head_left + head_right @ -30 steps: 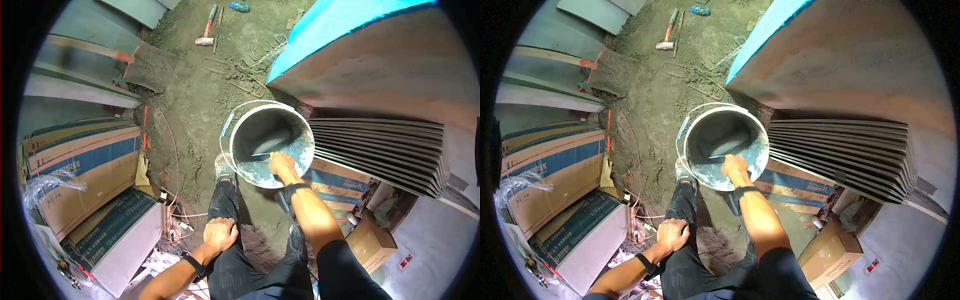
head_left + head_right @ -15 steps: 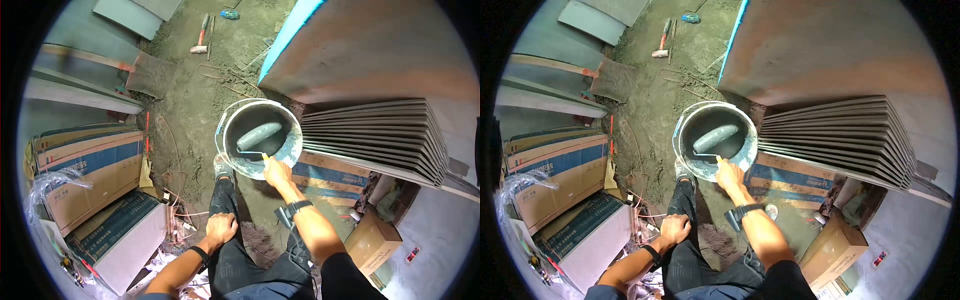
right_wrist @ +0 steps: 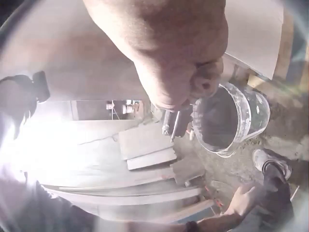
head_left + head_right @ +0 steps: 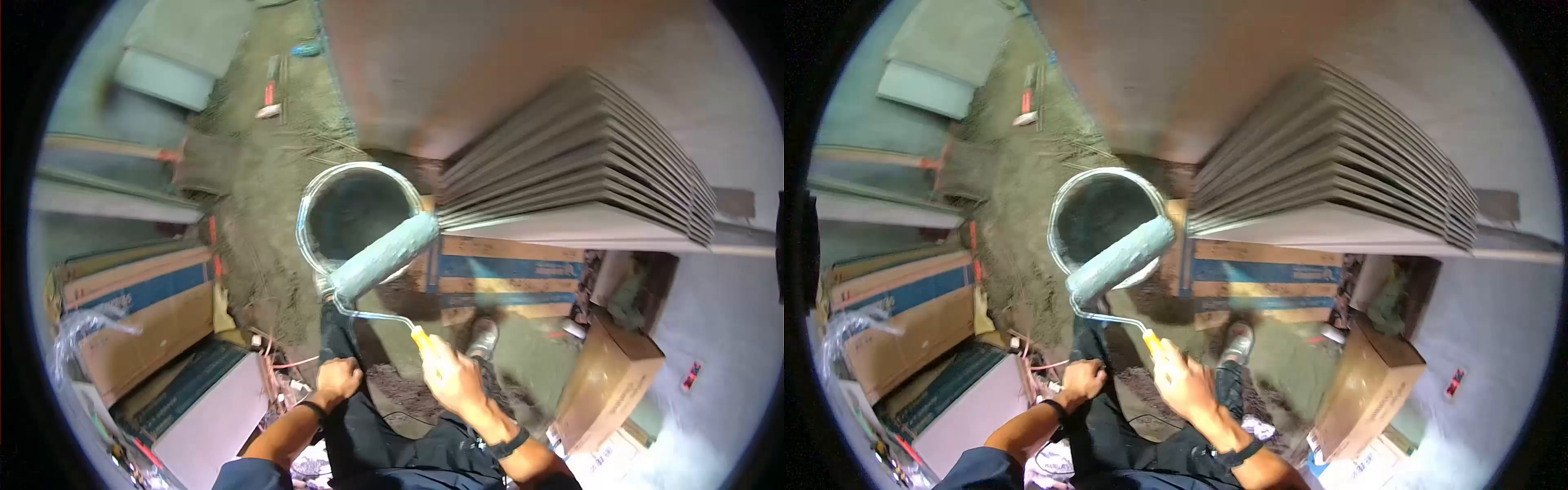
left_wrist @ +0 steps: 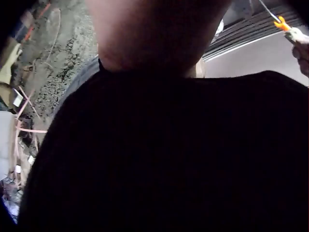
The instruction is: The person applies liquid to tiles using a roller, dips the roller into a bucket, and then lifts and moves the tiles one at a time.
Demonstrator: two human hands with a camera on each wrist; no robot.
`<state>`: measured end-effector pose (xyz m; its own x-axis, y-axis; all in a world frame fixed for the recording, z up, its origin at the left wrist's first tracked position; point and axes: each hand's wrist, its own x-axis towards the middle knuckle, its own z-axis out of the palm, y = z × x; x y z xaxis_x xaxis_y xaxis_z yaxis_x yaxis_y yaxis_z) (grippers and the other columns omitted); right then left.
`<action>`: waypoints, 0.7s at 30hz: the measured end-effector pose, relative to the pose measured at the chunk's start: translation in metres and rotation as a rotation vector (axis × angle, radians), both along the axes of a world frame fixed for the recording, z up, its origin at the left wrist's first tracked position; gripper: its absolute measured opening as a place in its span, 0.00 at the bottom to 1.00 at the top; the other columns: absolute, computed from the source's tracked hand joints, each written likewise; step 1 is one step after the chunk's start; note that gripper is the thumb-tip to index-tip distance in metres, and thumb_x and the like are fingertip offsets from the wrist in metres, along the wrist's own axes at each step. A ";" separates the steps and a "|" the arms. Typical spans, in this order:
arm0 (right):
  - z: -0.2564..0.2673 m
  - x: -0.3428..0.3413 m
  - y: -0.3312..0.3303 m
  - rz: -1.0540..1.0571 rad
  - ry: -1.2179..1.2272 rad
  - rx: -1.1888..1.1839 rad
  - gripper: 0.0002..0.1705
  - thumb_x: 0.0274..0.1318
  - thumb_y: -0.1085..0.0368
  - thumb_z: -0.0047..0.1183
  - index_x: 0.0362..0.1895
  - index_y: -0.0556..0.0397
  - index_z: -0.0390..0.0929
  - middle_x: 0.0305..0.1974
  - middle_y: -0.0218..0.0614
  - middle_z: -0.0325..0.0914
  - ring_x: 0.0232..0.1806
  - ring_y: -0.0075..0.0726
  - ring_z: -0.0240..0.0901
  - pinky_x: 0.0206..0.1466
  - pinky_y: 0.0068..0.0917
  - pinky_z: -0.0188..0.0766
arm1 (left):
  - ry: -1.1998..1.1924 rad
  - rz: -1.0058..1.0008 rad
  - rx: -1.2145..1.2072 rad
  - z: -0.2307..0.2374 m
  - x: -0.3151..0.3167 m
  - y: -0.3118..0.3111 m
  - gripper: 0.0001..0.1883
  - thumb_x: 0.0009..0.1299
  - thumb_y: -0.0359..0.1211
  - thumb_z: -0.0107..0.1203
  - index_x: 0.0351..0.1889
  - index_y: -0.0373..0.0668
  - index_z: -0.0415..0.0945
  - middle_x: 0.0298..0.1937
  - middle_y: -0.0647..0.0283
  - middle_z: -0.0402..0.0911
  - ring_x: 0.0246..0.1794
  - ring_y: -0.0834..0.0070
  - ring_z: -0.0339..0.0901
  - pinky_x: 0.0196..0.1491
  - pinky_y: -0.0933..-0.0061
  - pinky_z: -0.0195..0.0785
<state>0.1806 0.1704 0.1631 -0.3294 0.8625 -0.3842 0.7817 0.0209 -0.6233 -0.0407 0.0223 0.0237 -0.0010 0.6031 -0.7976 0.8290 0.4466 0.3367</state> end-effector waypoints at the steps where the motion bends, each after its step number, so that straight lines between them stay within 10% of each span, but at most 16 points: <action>1: 0.017 0.015 -0.009 -0.015 -0.033 -0.013 0.22 0.57 0.61 0.56 0.56 0.51 0.73 0.31 0.50 0.82 0.29 0.55 0.80 0.29 0.45 0.77 | 0.009 0.018 0.010 0.000 0.003 0.000 0.18 0.63 0.45 0.47 0.36 0.43 0.82 0.38 0.48 0.84 0.42 0.50 0.81 0.49 0.52 0.72; 9: 0.145 0.116 -0.037 -0.318 -0.050 0.208 0.24 0.50 0.71 0.62 0.52 0.65 0.74 0.32 0.51 0.82 0.30 0.48 0.83 0.34 0.34 0.79 | 0.053 -0.140 -0.013 -0.016 0.026 0.000 0.17 0.63 0.45 0.51 0.38 0.43 0.81 0.37 0.47 0.83 0.41 0.49 0.80 0.47 0.53 0.72; 21: 0.121 0.147 0.010 -0.643 0.062 0.385 0.25 0.55 0.71 0.57 0.56 0.71 0.70 0.39 0.53 0.82 0.40 0.45 0.83 0.45 0.36 0.77 | 0.091 -0.190 -0.071 -0.028 0.033 -0.009 0.15 0.62 0.46 0.51 0.34 0.46 0.80 0.35 0.51 0.83 0.40 0.54 0.81 0.47 0.56 0.72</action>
